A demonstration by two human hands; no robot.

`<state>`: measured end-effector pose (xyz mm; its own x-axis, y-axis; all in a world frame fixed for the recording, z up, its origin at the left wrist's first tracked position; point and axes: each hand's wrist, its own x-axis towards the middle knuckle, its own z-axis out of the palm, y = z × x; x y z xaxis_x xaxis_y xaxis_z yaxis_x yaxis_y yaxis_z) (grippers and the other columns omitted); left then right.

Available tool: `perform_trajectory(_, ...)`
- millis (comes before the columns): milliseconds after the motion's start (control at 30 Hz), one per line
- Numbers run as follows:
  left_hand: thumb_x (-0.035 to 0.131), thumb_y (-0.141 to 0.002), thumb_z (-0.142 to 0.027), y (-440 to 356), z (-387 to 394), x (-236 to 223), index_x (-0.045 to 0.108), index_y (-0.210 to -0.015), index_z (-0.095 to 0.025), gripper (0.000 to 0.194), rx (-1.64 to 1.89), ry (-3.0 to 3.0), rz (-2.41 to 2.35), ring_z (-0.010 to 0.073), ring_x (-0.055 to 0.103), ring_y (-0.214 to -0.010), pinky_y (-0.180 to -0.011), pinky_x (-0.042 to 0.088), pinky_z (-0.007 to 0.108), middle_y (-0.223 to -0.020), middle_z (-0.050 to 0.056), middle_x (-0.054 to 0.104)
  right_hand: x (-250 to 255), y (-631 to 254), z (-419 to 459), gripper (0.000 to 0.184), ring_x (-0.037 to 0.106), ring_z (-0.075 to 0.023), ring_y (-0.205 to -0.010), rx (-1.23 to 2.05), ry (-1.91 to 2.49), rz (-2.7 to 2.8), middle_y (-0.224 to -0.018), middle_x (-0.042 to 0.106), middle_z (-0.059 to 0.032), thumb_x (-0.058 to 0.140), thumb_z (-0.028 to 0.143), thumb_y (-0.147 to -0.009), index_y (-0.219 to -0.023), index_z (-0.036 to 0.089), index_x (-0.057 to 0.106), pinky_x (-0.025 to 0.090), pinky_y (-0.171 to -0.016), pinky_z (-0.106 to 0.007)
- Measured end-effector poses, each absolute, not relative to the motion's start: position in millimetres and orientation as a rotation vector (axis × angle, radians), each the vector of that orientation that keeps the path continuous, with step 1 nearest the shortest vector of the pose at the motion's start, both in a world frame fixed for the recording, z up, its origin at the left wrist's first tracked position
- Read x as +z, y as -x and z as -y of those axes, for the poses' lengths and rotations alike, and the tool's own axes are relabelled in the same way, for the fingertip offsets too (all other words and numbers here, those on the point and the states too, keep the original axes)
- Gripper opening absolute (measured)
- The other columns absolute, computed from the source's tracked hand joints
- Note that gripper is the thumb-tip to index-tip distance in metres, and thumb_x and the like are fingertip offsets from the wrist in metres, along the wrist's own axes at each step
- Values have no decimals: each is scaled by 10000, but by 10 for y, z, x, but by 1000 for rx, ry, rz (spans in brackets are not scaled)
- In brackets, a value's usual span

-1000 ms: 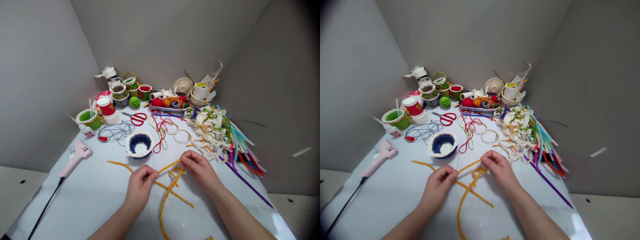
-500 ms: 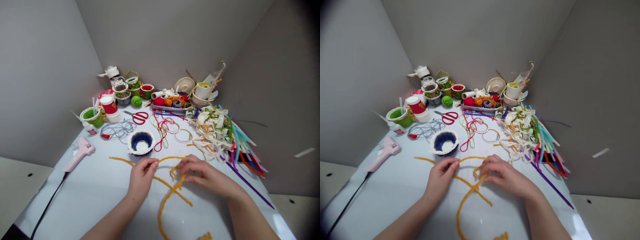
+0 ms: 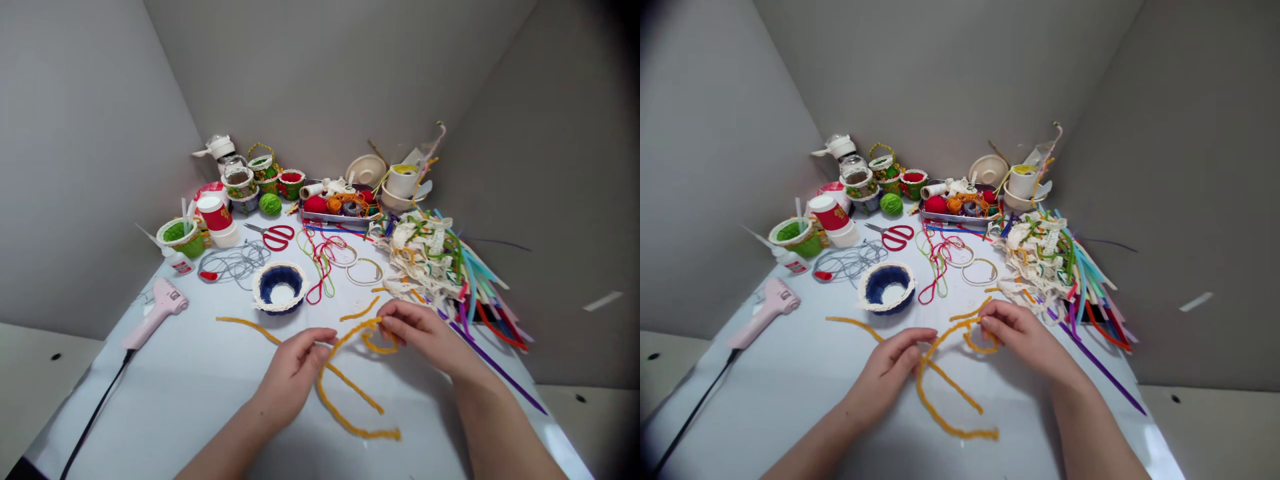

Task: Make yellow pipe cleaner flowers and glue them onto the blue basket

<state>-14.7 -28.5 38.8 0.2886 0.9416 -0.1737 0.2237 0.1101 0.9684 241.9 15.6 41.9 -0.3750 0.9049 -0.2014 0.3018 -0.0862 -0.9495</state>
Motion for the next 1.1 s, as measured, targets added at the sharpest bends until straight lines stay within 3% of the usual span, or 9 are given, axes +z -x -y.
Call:
perform_trajectory(100,602,-836,-364,74,285,402,633,-1051,-165,295,689,-1128,-1014,136,577,-696,-653,421,230,-782,37,679,384,-2376,-145,268,414,-87,-542,1542,1324,1529,-642,549,20,560,439,-892,-845,175,580,298,-503,-220)
perform_trajectory(167,627,-823,-371,45,266,381,642,-914,-138,250,661,-1045,-1000,85,460,-538,-570,351,195,-546,-35,542,366,-2347,-139,262,354,-73,-504,1606,1302,1438,-582,483,47,566,429,-889,-828,174,562,246,-480,-214)
perform_trajectory(267,567,-867,-405,65,243,338,621,-821,-137,277,751,-880,-1031,55,241,-443,-482,213,184,-436,-97,339,348,-2340,-152,251,259,-62,-471,1769,1202,1273,-529,340,90,613,419,-856,-872,175,556,188,-465,-210)
perform_trajectory(467,525,-876,-469,266,306,309,617,-810,-143,345,786,-677,-1019,64,108,-413,-436,119,213,-392,-114,247,402,-2475,-202,439,357,-70,-533,1821,1069,1073,-644,385,74,769,372,-712,-1065,211,564,360,-567,-222)
perform_trajectory(600,515,-865,-521,511,383,302,630,-842,-144,395,748,-846,-1185,73,136,-431,-458,120,215,-403,-113,224,464,-2594,-193,401,360,-70,-529,1817,1095,1002,-667,380,63,779,324,-690,-1027,228,584,392,-541,-227)
perform_trajectory(767,485,-833,-605,814,499,367,654,-831,-156,480,528,-1095,-1369,91,184,-461,-456,129,210,-475,-92,218,488,-2722,-141,249,174,-39,-457,1807,1135,1005,-614,308,79,729,365,-753,-902,210,605,173,-422,-192)
perform_trajectory(833,485,-833,-591,892,564,387,670,-792,-164,467,431,-1197,-1378,101,277,-485,-474,217,201,-507,-61,334,489,-2739,-112,248,224,-48,-469,1785,1159,1084,-615,347,64,722,395,-758,-869,201,616,186,-438,-208)
perform_trajectory(933,481,-845,-547,1011,661,370,684,-720,-174,443,340,-1349,-1355,155,474,-644,-638,377,224,-658,17,567,518,-2776,-74,251,312,-73,-508,1698,1183,1144,-643,429,30,746,404,-727,-810,200,625,216,-465,-240)
perform_trajectory(1100,521,-809,-572,1297,786,273,690,-695,-201,424,294,-1343,-1425,201,539,-714,-701,420,252,-710,37,647,633,-3045,-18,198,303,-104,-502,1262,1051,893,-559,329,48,743,318,-732,-735,264,552,160,-481,-305)
